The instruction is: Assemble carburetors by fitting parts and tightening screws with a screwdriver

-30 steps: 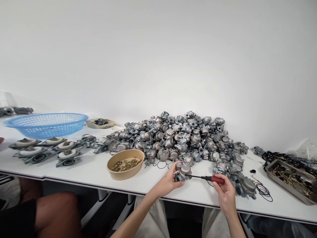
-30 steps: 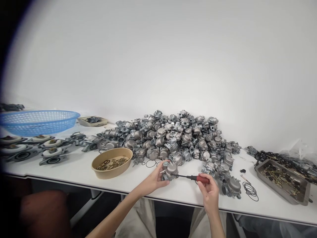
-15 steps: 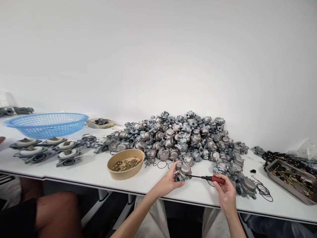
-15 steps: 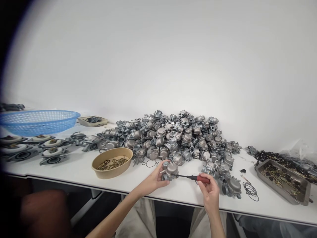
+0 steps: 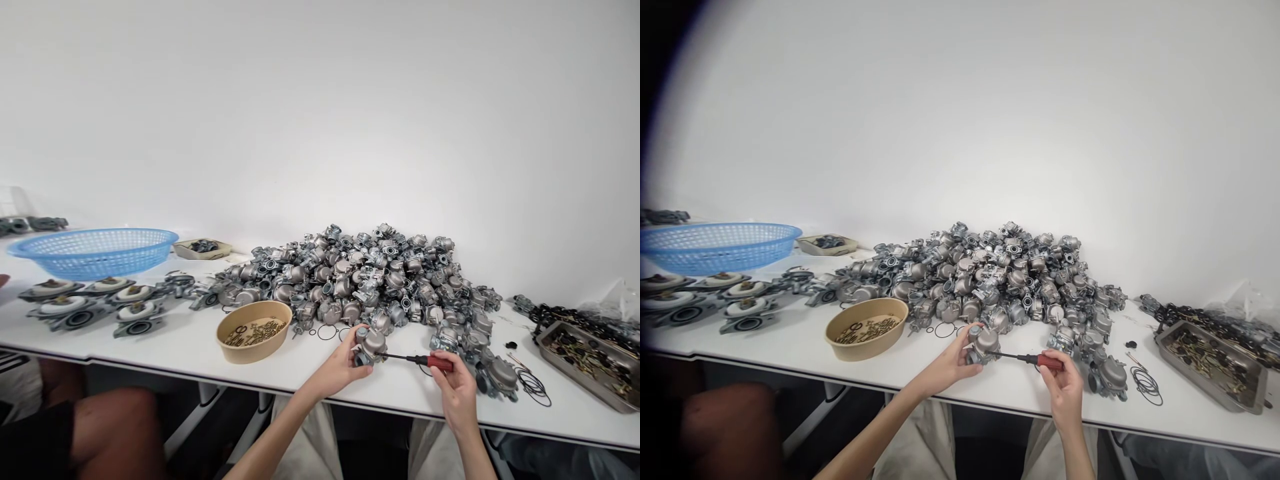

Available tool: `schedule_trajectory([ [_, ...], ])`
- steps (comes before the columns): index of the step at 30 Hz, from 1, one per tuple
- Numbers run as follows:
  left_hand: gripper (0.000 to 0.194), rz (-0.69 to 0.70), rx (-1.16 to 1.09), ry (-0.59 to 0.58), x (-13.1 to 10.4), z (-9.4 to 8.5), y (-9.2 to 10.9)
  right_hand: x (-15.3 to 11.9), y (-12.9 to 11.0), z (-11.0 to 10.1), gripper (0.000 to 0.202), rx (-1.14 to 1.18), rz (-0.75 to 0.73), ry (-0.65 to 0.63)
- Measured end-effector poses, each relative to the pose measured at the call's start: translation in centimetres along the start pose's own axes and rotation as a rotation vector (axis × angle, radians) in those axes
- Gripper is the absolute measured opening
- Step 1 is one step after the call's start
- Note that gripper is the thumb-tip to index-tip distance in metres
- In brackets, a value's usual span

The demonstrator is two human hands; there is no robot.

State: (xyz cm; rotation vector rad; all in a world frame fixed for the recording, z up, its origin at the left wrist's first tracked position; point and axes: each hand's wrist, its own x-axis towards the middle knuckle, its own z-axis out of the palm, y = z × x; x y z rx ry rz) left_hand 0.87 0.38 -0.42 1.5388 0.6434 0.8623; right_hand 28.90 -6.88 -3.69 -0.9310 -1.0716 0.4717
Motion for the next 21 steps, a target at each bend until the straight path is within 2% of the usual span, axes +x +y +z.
schedule_trajectory([
  [11,0.094,-0.012,0.016,0.004,-0.06,0.05,0.28,0.01,0.80,-0.38,0.035,-0.003,0.005,-0.009],
  [21,0.093,0.000,0.012,0.008,0.07,0.00,-0.17,0.00,0.38,-0.09,0.036,-0.002,0.022,0.008],
])
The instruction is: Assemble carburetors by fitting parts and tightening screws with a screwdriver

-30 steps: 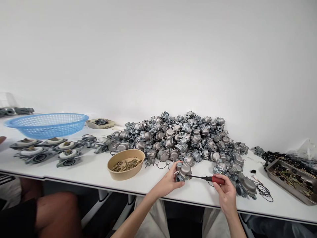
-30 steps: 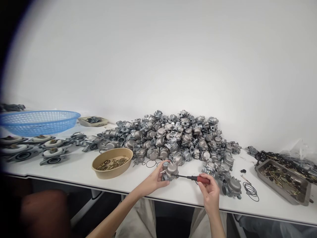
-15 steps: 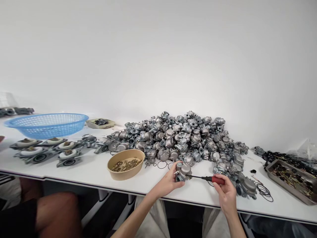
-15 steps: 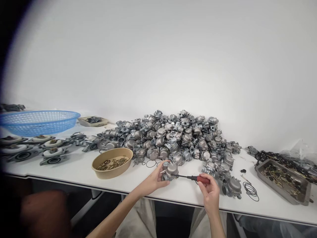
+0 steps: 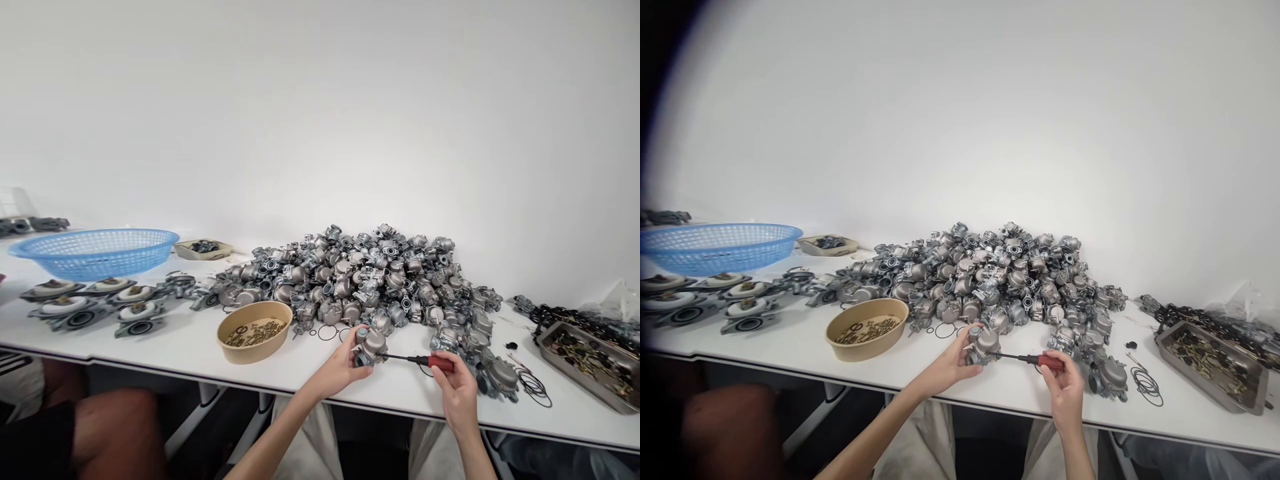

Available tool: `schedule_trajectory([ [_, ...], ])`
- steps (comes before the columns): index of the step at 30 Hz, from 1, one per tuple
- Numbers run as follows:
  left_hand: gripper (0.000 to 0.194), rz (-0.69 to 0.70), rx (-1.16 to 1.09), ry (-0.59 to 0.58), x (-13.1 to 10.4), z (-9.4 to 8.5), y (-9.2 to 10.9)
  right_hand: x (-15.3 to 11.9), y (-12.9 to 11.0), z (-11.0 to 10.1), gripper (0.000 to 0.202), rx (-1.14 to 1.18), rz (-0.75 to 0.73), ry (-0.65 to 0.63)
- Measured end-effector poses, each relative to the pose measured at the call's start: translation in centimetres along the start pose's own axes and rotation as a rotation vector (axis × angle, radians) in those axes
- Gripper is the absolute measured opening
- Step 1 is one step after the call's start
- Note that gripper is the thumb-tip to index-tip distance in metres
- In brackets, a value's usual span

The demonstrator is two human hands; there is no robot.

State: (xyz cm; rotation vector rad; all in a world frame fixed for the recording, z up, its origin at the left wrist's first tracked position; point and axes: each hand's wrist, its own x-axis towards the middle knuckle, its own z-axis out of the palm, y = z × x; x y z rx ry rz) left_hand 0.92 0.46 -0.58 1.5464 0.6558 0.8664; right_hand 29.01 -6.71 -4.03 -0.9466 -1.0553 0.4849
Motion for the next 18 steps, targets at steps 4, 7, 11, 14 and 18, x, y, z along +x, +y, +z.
schedule_trajectory([
  [4,0.094,0.007,0.010,0.009,0.04,-0.04,-0.25,-0.02,-0.03,-0.03,0.038,-0.023,0.027,0.013],
  [7,0.093,0.008,0.017,0.004,0.07,-0.12,-0.47,-0.01,-0.04,-0.04,0.038,-0.026,0.040,0.010],
  [11,0.092,0.025,0.019,-0.001,0.11,-0.22,-0.65,-0.01,-0.16,0.01,0.038,-0.023,0.018,0.007],
  [14,0.091,0.031,0.020,-0.005,0.11,-0.21,-0.61,-0.03,-0.21,0.02,0.037,-0.019,-0.004,-0.001],
  [18,0.092,0.018,0.024,0.003,0.11,-0.15,-0.56,-0.05,-0.16,-0.03,0.036,-0.022,0.000,-0.005],
])
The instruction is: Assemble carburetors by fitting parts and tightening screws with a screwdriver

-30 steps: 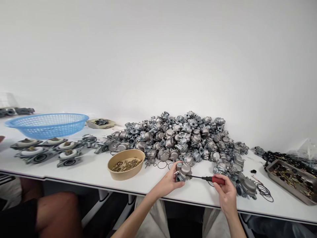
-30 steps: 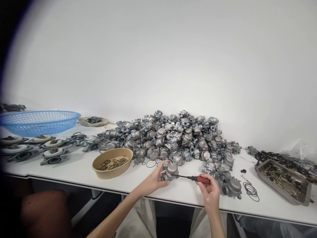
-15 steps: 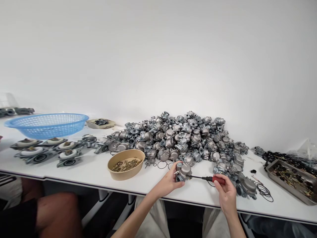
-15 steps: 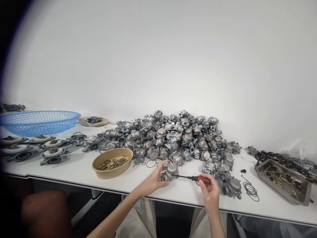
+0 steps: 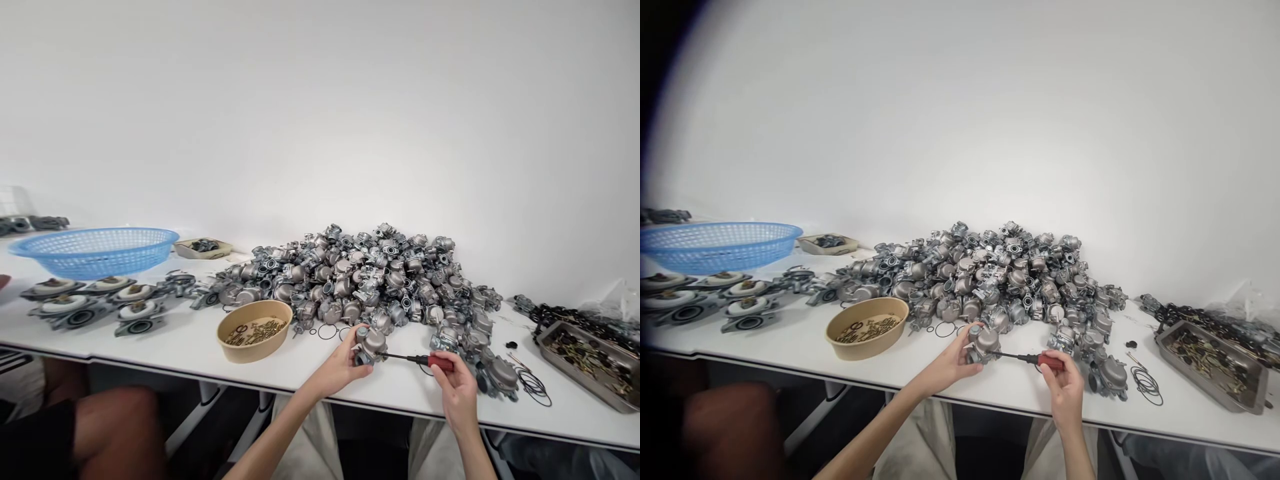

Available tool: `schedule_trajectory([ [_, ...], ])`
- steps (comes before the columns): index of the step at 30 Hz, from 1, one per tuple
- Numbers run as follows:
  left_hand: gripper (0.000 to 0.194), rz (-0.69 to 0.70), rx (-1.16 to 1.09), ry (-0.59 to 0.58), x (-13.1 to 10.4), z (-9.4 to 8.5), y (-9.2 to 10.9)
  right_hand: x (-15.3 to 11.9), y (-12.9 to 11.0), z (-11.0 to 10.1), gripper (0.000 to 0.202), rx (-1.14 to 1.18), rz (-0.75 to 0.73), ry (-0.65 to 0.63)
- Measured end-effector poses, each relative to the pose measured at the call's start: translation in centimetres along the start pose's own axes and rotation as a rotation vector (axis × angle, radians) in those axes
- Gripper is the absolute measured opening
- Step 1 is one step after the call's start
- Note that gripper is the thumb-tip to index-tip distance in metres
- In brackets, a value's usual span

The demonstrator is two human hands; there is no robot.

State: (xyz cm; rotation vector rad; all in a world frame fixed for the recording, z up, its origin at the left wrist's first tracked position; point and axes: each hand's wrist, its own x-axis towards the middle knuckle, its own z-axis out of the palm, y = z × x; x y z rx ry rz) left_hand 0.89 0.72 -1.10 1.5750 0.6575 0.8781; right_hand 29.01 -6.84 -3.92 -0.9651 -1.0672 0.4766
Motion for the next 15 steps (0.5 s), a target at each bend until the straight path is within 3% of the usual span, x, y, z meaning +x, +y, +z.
schedule_trajectory([
  [15,0.094,0.005,-0.013,-0.003,0.06,0.01,-0.07,0.11,-0.05,0.11,0.037,0.010,0.013,0.011],
])
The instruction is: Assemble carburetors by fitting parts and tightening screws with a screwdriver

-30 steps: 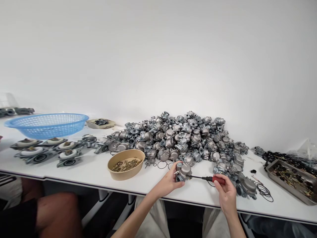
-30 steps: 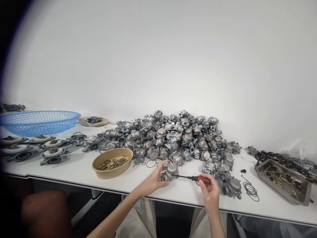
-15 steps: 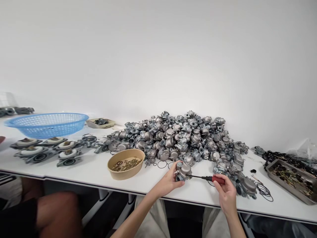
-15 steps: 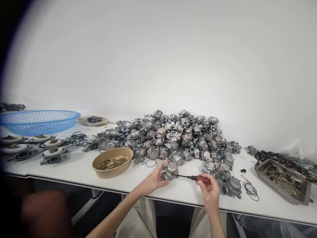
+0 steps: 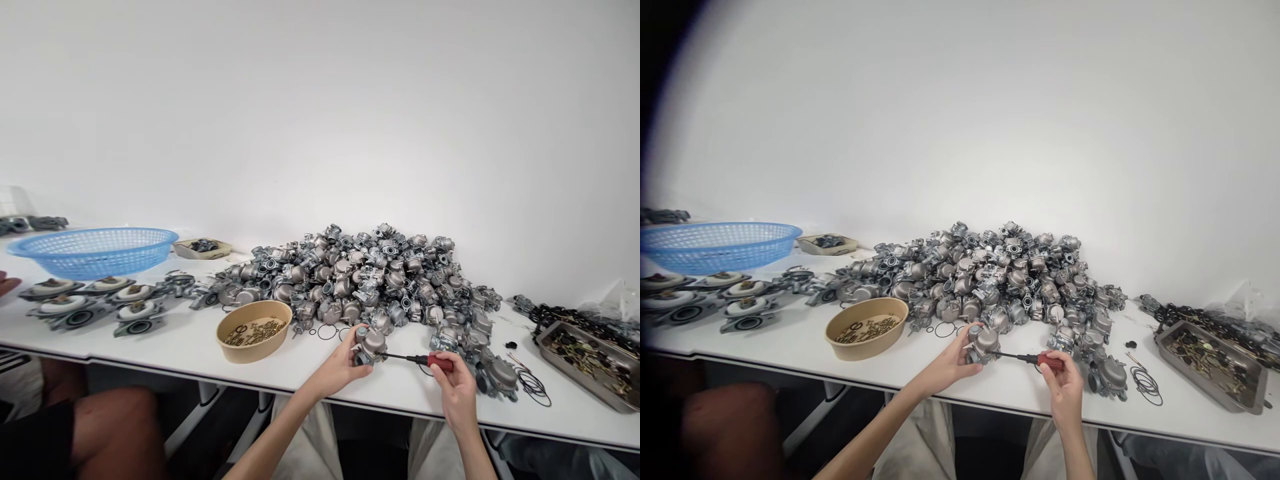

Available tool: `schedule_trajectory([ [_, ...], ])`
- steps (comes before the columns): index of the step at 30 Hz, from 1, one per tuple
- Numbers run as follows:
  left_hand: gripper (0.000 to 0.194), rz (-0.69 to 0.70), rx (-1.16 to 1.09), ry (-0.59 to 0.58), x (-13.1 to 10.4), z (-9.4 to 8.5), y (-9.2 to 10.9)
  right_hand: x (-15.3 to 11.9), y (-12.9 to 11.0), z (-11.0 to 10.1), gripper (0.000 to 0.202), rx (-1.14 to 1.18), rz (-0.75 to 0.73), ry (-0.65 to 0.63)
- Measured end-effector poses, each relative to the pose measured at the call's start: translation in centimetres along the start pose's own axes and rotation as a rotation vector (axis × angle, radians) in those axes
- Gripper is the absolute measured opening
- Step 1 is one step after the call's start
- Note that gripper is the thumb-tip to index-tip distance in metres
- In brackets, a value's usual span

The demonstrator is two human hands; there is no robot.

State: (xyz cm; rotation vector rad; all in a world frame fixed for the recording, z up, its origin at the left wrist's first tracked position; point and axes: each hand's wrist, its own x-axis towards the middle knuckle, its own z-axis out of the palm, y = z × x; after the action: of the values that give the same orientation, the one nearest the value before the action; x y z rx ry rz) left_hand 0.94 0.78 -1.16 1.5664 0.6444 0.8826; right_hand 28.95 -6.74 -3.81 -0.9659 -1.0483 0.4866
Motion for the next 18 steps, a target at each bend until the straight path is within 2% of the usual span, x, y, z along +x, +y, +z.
schedule_trajectory([
  [10,0.094,-0.015,-0.001,0.001,-0.1,0.1,0.5,0.0,-0.1,-0.2,0.037,-0.027,0.038,-0.018],
  [18,0.093,-0.017,-0.005,-0.008,-0.2,0.1,0.5,-0.2,-1.0,0.4,0.033,0.062,0.031,-0.066],
])
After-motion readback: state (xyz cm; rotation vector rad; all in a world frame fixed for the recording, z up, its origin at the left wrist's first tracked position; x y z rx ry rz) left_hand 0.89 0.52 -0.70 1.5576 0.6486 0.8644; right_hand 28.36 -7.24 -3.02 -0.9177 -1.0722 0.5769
